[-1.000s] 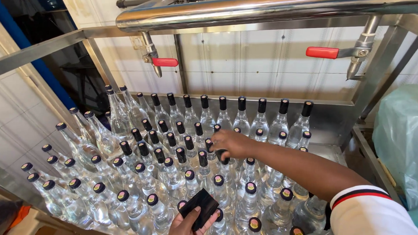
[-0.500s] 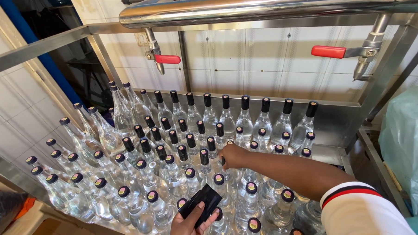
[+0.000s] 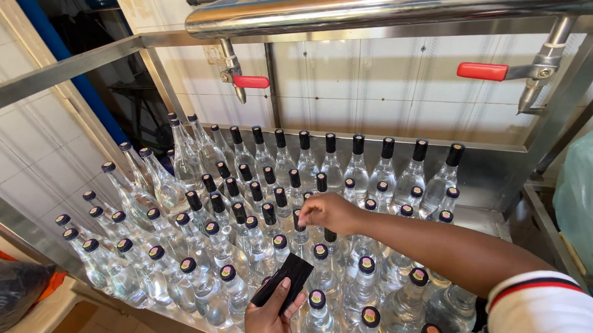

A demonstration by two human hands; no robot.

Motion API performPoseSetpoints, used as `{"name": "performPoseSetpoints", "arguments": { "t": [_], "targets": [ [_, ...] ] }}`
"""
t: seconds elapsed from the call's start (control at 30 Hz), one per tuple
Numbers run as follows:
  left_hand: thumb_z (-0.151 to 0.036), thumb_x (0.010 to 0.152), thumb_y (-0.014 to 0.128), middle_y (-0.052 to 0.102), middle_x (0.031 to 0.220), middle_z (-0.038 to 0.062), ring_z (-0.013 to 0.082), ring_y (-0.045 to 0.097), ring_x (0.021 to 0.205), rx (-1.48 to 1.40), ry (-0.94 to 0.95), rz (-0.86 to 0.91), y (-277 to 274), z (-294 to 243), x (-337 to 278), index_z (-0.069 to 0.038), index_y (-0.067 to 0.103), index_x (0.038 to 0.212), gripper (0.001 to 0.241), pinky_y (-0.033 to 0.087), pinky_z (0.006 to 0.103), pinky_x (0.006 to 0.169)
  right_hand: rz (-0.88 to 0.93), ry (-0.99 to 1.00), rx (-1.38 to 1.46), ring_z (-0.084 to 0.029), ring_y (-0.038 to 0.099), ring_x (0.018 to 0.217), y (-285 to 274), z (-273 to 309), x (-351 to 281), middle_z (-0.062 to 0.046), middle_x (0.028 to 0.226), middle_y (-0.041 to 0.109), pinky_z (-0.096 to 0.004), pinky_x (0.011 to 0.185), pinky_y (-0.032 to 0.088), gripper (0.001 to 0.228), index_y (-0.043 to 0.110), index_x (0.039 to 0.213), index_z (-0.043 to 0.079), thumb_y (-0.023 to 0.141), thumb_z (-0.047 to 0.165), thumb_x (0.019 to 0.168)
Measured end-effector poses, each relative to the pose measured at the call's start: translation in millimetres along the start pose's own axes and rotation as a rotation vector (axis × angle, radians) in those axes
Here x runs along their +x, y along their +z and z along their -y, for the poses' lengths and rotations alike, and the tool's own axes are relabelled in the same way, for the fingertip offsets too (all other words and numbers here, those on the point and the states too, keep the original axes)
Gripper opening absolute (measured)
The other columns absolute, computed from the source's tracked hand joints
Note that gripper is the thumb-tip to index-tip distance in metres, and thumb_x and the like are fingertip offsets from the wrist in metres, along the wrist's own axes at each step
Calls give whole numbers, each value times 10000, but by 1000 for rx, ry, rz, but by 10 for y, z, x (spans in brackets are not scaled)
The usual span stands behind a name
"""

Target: Sealing black caps on glass bottles using a handheld tool on a production line.

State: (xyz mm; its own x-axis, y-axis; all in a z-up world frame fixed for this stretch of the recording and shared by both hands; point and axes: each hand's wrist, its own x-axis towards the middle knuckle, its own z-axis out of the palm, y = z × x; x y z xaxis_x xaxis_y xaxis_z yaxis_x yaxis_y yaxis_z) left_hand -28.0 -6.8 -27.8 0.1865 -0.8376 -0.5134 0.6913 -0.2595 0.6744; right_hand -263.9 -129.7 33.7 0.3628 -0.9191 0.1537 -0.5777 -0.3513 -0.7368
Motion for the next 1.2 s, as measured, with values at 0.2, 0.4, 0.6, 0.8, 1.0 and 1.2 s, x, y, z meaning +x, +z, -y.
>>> {"name": "performPoseSetpoints", "arguments": {
  "t": [0.2, 0.4, 0.6, 0.8, 1.0, 1.2],
  "targets": [
    [102, 910, 810, 765, 1079, 359, 453, 733, 908, 8, 21, 90, 83, -54, -187, 291, 741, 1111, 284, 693, 533, 816, 45, 0, 263, -76, 697, 775, 394, 565, -594, 4, 905, 813, -234, 718, 602, 225, 816, 930, 117, 1012, 152, 825],
    [163, 907, 740, 755, 1198, 421, 569, 744, 1082, 28, 10, 219, -14, 3, -63, 304, 697, 1225, 350, 662, 639, 965, -120, 20, 307, -156, 712, 681, 397, 541, -769, -80, 862, 744, -292, 580, 682, 139, 792, 833, 35, 864, 1, 947],
    [209, 972, 618, 699, 1239, 510, 675, 715, 1055, 27, 3, 254, -32, 3, -66, 345, 630, 1269, 327, 654, 691, 969, -97, -89, 218, -170, 819, 714, 354, 753, -939, -106, 1018, 886, -331, 673, 717, 234, 822, 1255, 46, 684, 107, 1075],
    [185, 958, 691, 763, 1246, 376, 565, 743, 1125, 79, 77, 198, -75, 22, -7, 231, 742, 1321, 369, 677, 679, 956, -284, -166, 22, -181, 752, 961, 314, 847, -984, -13, 983, 761, -361, 863, 622, 126, 861, 900, 163, 976, 126, 864],
    [207, 884, 760, 807, 1185, 331, 524, 790, 1050, 169, 111, 297, -215, 104, 183, 179, 800, 1343, 462, 695, 600, 929, 380, 330, 187, -114, 872, 792, -113, 1127, -1049, -165, 1151, 872, -172, 658, 722, 487, 639, 1561, 15, 697, 196, 1113],
    [168, 1013, 664, 780, 1316, 387, 523, 759, 1188, 137, -26, 158, -2, -253, -141, 233, 691, 1390, 384, 645, 592, 1009, -216, 567, -264, -186, 827, 1255, -489, 415, -529, -17, 1430, 782, -408, 1148, 675, 299, 830, 1310, 198, 690, 55, 1088]
  ]
}}
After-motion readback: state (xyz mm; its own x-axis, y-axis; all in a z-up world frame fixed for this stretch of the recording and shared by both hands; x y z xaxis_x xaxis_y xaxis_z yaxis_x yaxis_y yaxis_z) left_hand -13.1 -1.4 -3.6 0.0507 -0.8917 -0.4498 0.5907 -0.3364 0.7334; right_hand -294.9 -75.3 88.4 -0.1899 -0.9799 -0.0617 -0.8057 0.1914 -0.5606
